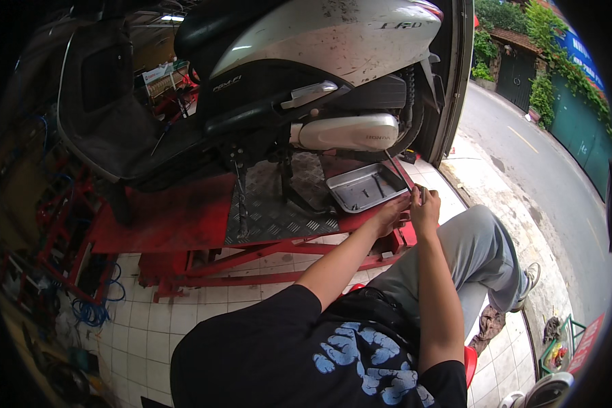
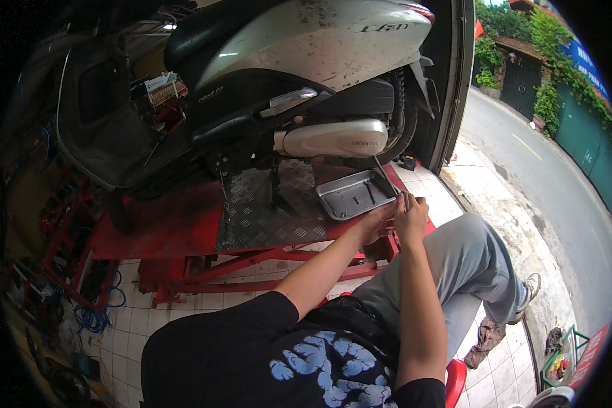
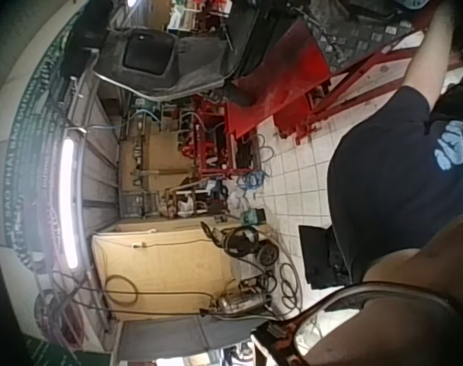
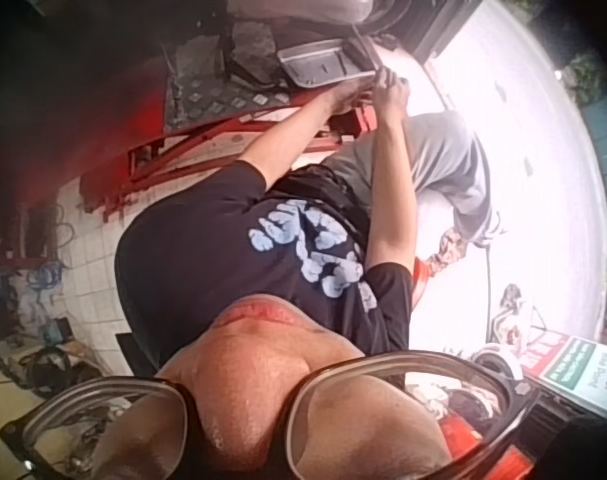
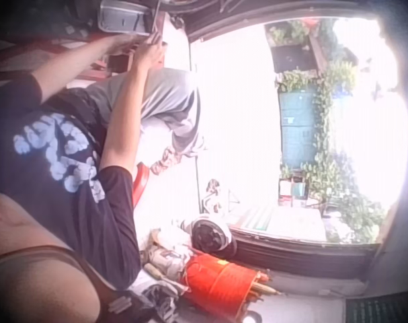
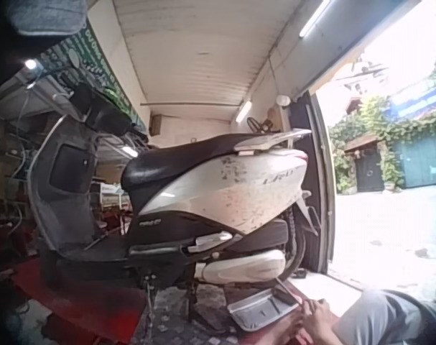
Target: The person uses a T-handle socket wrench to loosen the drain bolt on the bottom of a scooter engine while a drain pan is positioned underneath.
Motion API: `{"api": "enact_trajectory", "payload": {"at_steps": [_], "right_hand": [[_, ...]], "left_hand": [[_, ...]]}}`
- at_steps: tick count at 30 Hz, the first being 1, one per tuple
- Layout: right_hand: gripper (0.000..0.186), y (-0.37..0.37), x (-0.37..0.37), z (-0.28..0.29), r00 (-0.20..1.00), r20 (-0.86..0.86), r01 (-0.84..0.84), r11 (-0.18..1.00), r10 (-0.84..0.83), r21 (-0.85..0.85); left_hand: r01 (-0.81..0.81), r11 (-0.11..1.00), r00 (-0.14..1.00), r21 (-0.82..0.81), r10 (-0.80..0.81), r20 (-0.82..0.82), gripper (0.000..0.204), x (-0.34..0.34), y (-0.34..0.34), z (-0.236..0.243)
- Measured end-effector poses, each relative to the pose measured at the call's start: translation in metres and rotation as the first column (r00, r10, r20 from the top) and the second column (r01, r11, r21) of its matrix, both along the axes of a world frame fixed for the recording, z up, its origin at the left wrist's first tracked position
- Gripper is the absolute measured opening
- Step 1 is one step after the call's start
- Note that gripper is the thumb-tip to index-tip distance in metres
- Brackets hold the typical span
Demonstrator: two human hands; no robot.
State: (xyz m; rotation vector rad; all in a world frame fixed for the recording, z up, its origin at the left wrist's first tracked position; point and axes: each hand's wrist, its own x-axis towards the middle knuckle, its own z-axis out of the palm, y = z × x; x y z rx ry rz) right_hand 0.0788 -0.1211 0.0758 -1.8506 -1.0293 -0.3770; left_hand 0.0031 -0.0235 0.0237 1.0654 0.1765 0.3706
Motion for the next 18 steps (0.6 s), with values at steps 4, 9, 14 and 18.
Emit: {"api": "enact_trajectory", "payload": {"at_steps": [4, 9, 14, 18], "right_hand": [[0.03, 0.001, -0.001, -0.001, 0.999, 0.033, 0.005, 1.0, -0.006, 0.016], [0.03, 0.004, 0.001, -0.003, 0.998, 0.067, 0.016, 1.0, -0.017, 0.011], [0.031, 0.001, 0.002, -0.003, 0.996, 0.061, 0.068, 0.997, -0.07, 0.024], [0.036, 0.0, -0.006, 0.005, 0.993, 0.042, 0.104, 0.99, -0.108, 0.097]], "left_hand": [[0.006, 1.0, 1.0, -0.022, -0.006, 0.018, 0.029, -0.001, 0.0, 0.0], [0.0, 0.999, 1.0, -0.035, 0.001, 0.029, 0.026, 0.004, -0.002, -0.001], [-0.12, 0.993, 0.99, 0.006, 0.12, -0.07, 0.025, 0.012, -0.012, 0.007], [-0.239, 0.969, 0.967, 0.069, 0.244, -0.078, 0.029, 0.023, 0.0, 0.004]]}}
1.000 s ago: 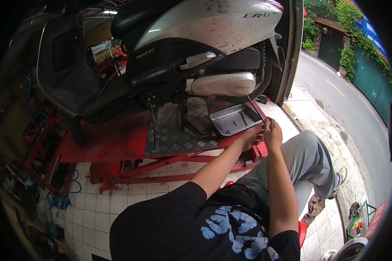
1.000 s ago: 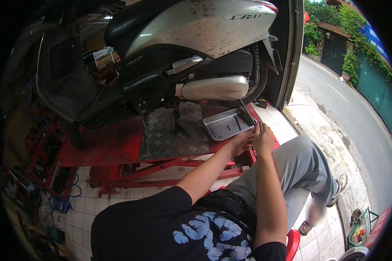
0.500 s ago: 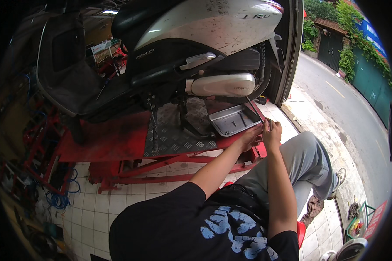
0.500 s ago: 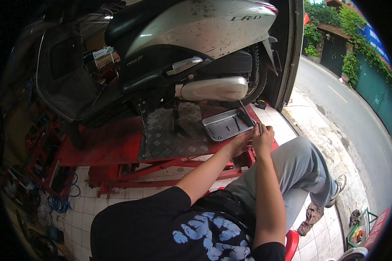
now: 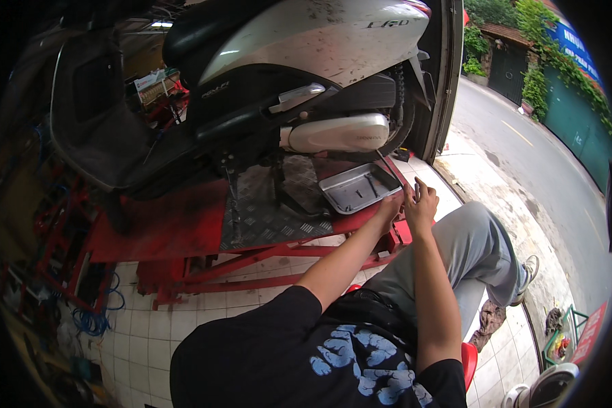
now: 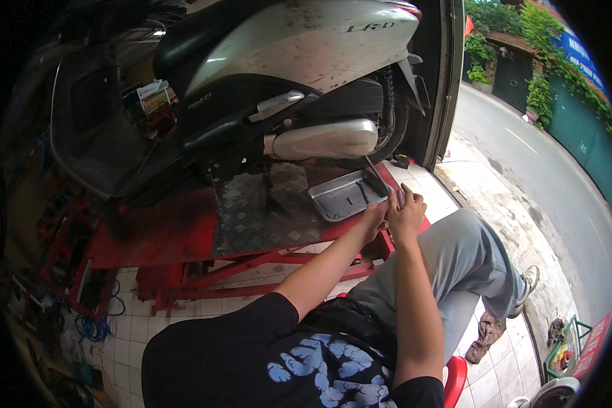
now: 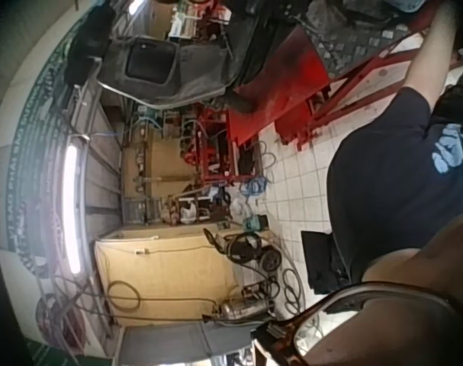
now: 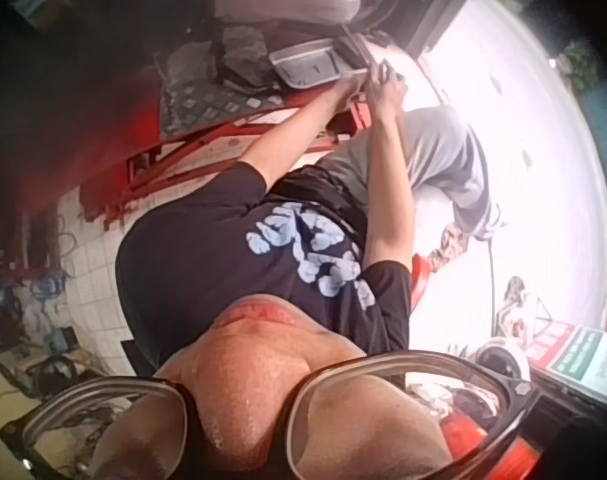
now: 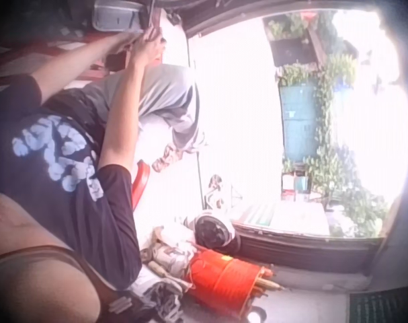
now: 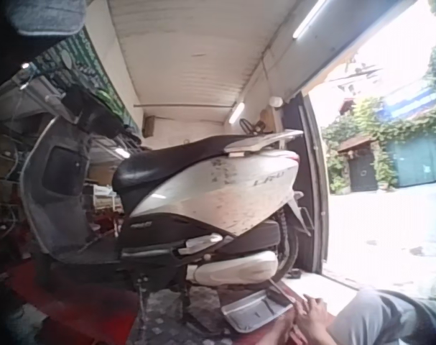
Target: The person uses a T-handle socket wrench to loosen the drain bolt on the bottom of a scooter engine while a drain pan is positioned underneath.
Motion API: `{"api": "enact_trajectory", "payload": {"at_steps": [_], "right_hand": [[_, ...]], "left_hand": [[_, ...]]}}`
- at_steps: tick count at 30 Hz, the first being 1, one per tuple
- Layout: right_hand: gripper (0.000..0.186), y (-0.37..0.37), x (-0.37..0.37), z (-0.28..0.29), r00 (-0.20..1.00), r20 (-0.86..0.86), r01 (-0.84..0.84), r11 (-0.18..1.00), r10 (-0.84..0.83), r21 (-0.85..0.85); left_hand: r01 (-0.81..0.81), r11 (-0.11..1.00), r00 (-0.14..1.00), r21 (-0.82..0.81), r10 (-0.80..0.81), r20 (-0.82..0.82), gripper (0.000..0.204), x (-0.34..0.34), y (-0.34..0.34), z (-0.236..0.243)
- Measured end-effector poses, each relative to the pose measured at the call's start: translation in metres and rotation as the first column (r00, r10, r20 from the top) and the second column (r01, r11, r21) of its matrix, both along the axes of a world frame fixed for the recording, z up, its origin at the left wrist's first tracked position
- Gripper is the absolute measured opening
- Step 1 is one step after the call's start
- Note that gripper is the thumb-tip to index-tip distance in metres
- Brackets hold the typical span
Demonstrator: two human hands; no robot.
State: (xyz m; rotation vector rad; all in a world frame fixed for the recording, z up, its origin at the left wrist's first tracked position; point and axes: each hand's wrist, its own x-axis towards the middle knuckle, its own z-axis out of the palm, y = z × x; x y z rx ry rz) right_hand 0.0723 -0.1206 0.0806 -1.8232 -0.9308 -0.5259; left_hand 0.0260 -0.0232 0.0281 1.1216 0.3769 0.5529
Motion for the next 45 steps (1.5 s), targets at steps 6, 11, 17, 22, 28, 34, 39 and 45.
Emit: {"api": "enact_trajectory", "payload": {"at_steps": [6, 11, 17, 22, 28, 34, 39, 45], "right_hand": [[0.031, -0.018, 0.005, 0.006, 0.998, 0.066, -0.02, 0.989, 0.011, 0.147], [0.022, -0.023, -0.016, 0.018, 0.977, 0.177, -0.163, 0.96, 0.124, 0.229], [0.025, -0.038, -0.012, 0.018, 0.921, -0.075, -0.37, 0.919, 0.382, 0.138], [0.035, -0.045, 0.015, 0.001, 0.961, -0.272, -0.151, 0.928, 0.056, -0.341], [0.031, -0.034, 0.052, -0.017, 0.868, -0.486, -0.092, 0.995, 0.1, 0.041], [0.049, -0.042, 0.036, 0.007, 0.581, -0.523, -0.42, 0.78, 0.624, 0.464], [0.038, -0.046, 0.013, 0.008, 0.696, -0.512, -0.641, 0.757, 0.504, -0.125], [0.032, -0.031, 0.034, -0.007, 0.855, -0.505, -0.338, 0.865, 0.119, -0.37]], "left_hand": [[-0.009, 0.999, 0.996, -0.05, 0.014, 0.092, 0.028, 0.02, -0.017, 0.02], [0.019, 0.993, 0.957, -0.114, 0.015, 0.289, 0.032, 0.043, 0.008, 0.006], [-0.057, 0.992, 0.977, -0.114, 0.078, 0.196, 0.035, 0.052, 0.008, 0.029], [0.035, 0.994, 0.985, -0.099, -0.018, 0.172, 0.032, 0.043, 0.009, 0.039], [0.026, 0.985, 0.965, -0.173, 0.021, 0.263, 0.034, 0.043, 0.005, 0.043], [0.006, 0.996, 0.992, -0.09, 0.006, 0.129, 0.033, 0.025, 0.018, 0.019], [0.006, 1.0, 0.999, 0.0, -0.006, 0.046, 0.042, 0.027, 0.025, 0.011], [0.004, 0.995, 0.991, -0.095, 0.009, 0.136, 0.038, 0.039, 0.025, 0.014]]}}
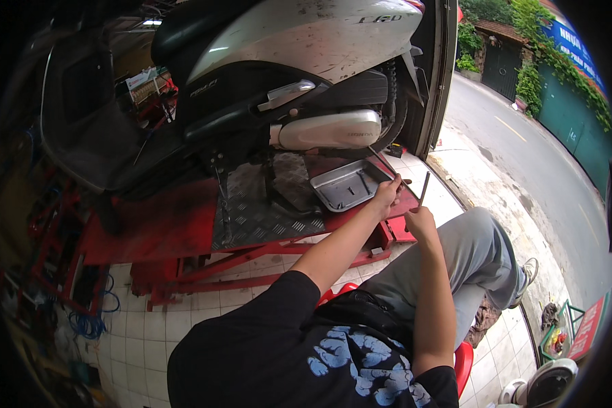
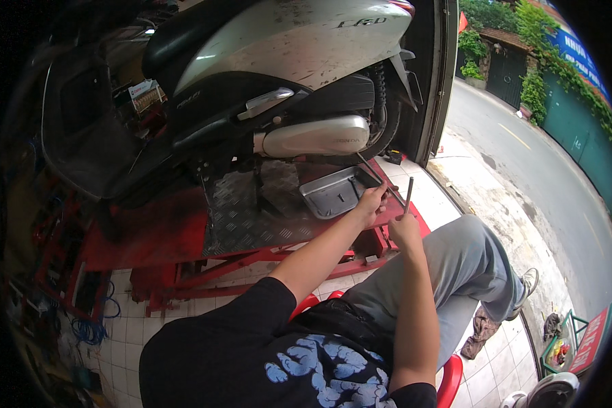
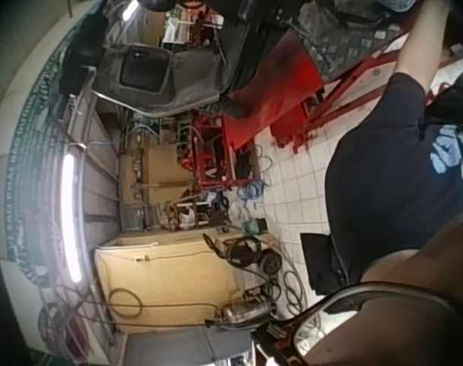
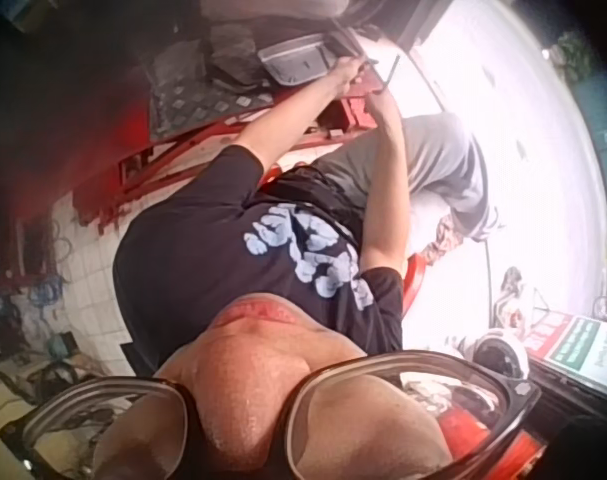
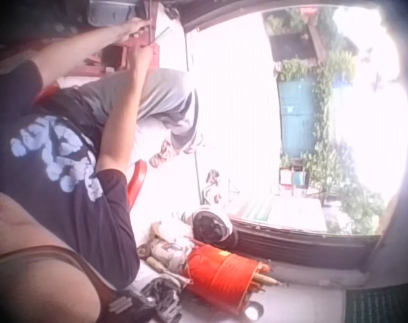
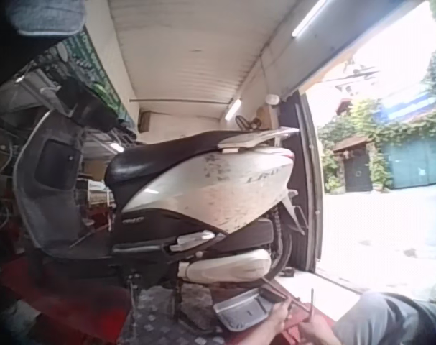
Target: The person uses a T-handle socket wrench to loosen the drain bolt on the bottom of a scooter engine while a drain pan is positioned underneath.
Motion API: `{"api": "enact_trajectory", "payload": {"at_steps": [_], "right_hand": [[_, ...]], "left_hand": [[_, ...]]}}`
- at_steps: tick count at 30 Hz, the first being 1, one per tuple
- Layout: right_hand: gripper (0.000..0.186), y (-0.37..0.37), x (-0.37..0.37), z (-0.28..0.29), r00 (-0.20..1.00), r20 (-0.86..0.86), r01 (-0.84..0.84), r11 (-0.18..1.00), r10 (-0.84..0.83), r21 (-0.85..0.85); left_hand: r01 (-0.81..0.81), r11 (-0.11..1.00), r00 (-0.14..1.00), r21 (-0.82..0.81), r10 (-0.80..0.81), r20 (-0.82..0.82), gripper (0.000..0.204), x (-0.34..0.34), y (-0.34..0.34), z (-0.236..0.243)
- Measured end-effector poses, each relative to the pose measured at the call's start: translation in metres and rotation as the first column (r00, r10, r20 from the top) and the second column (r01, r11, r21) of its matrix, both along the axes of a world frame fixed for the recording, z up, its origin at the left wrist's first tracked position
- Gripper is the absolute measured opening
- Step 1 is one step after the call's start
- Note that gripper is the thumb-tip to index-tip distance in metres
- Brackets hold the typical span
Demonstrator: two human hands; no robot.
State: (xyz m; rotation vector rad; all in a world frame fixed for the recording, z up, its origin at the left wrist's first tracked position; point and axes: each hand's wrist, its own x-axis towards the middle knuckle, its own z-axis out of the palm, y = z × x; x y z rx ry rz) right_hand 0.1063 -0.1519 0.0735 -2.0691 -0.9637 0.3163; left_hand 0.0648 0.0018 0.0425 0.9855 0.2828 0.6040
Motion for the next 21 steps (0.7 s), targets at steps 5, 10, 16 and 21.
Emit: {"api": "enact_trajectory", "payload": {"at_steps": [5, 10, 16, 21], "right_hand": [[0.023, 0.005, 0.014, -0.007, 0.953, -0.294, 0.19, 0.894, -0.07, 0.405], [0.017, 0.0, 0.008, 0.009, 0.866, -0.46, 0.135, 0.794, 0.197, 0.593], [0.025, 0.007, 0.027, -0.017, 0.988, -0.144, 0.13, 0.79, -0.054, 0.6], [0.033, 0.004, 0.007, -0.004, 0.953, 0.113, 0.192, 0.851, -0.28, 0.489]], "left_hand": [[0.005, 0.999, 0.998, -0.046, -0.002, 0.068, 0.036, 0.004, -0.001, 0.008], [-0.058, 0.997, 0.994, -0.043, 0.061, 0.086, 0.035, -0.002, 0.008, 0.007], [0.038, 0.993, 0.999, -0.112, -0.037, 0.008, 0.041, -0.008, -0.018, 0.018], [0.145, 0.984, 0.978, 0.104, -0.127, -0.163, 0.038, -0.017, -0.012, 0.0]]}}
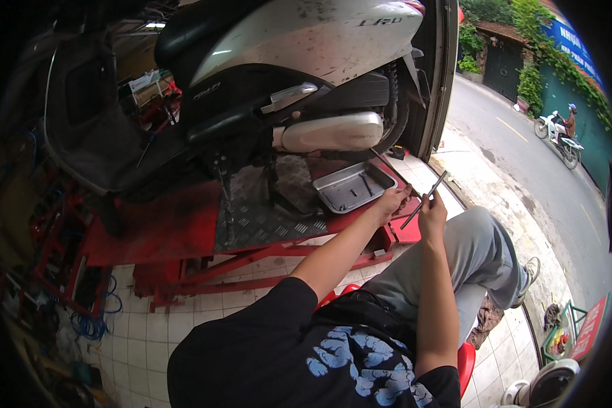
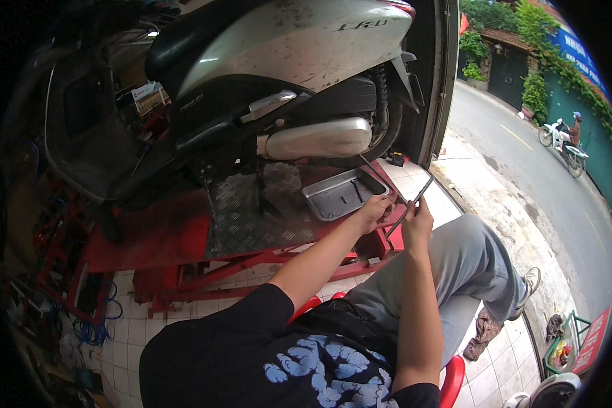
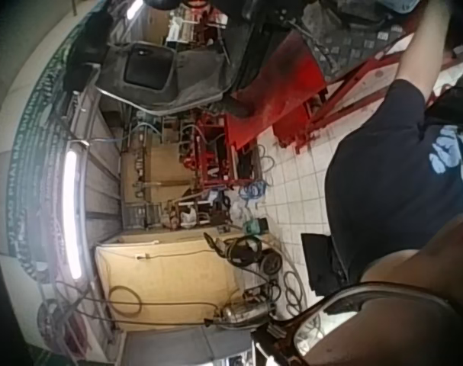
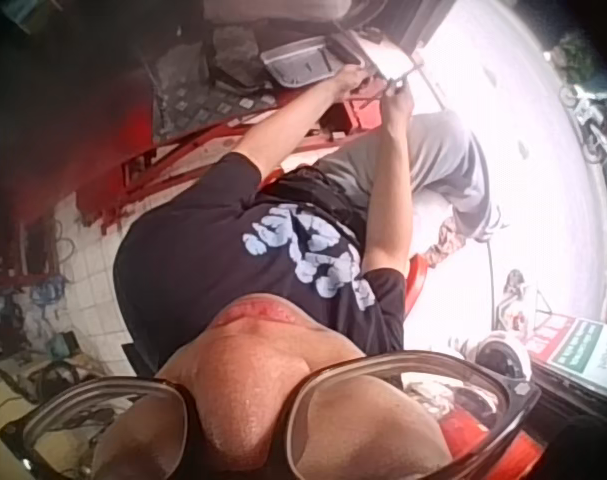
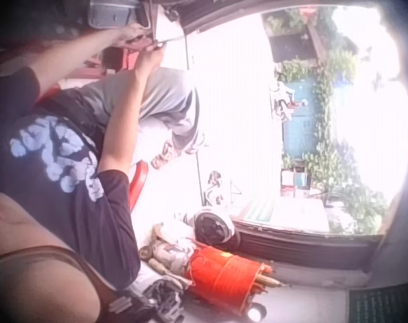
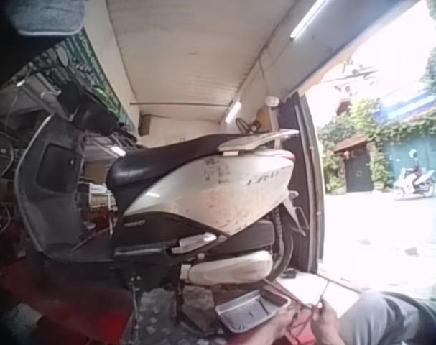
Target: The person uses a T-handle socket wrench to loosen the drain bolt on the bottom of a scooter engine while a drain pan is positioned underneath.
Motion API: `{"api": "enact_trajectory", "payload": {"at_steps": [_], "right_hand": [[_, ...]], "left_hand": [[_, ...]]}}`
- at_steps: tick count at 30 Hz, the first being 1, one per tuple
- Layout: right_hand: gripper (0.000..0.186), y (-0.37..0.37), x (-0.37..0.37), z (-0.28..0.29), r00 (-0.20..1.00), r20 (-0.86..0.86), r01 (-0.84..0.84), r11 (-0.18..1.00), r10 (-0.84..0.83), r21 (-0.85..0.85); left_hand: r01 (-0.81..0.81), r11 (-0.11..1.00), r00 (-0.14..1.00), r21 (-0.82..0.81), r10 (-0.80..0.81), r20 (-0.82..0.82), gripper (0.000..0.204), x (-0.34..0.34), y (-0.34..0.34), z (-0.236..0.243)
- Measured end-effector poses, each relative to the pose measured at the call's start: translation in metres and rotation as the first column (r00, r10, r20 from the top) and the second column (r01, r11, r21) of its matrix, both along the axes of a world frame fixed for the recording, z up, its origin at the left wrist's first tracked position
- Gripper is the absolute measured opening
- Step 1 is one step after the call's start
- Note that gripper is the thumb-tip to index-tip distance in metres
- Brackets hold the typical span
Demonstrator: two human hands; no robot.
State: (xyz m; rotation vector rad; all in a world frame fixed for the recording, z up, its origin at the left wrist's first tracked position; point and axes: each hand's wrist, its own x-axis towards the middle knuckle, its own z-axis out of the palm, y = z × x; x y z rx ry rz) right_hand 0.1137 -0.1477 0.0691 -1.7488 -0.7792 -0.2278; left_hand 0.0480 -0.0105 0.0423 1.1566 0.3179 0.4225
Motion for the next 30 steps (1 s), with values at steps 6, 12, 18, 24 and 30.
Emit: {"api": "enact_trajectory", "payload": {"at_steps": [6, 12, 18, 24, 30], "right_hand": [[0.052, -0.015, -0.036, 0.034, 0.978, 0.147, -0.161, 0.985, 0.15, 0.062], [0.037, -0.014, -0.028, 0.023, 0.871, -0.181, -0.485, 0.858, 0.456, -0.171], [0.034, -0.011, -0.012, 0.013, 0.97, -0.185, -0.206, 0.937, 0.157, -0.281], [0.03, -0.003, 0.003, 0.009, 0.9, -0.372, -0.168, 0.968, 0.228, 0.187], [0.039, -0.006, 0.008, 0.013, 0.887, -0.344, -0.184, 0.921, 0.306, 0.344]], "left_hand": [[-0.105, 0.992, 0.993, -0.064, 0.108, 0.041, 0.039, 0.009, -0.002, 0.006], [-0.149, 0.947, 0.962, -0.286, 0.206, 0.179, 0.031, 0.025, -0.001, -0.002], [-0.117, 0.963, 0.969, -0.241, 0.164, 0.184, 0.032, 0.024, -0.002, 0.006], [-0.126, 0.95, 0.945, -0.287, 0.203, 0.257, 0.031, 0.015, -0.006, 0.022], [-0.14, 0.977, 0.955, -0.158, 0.176, 0.238, 0.034, 0.006, -0.003, 0.015]]}}
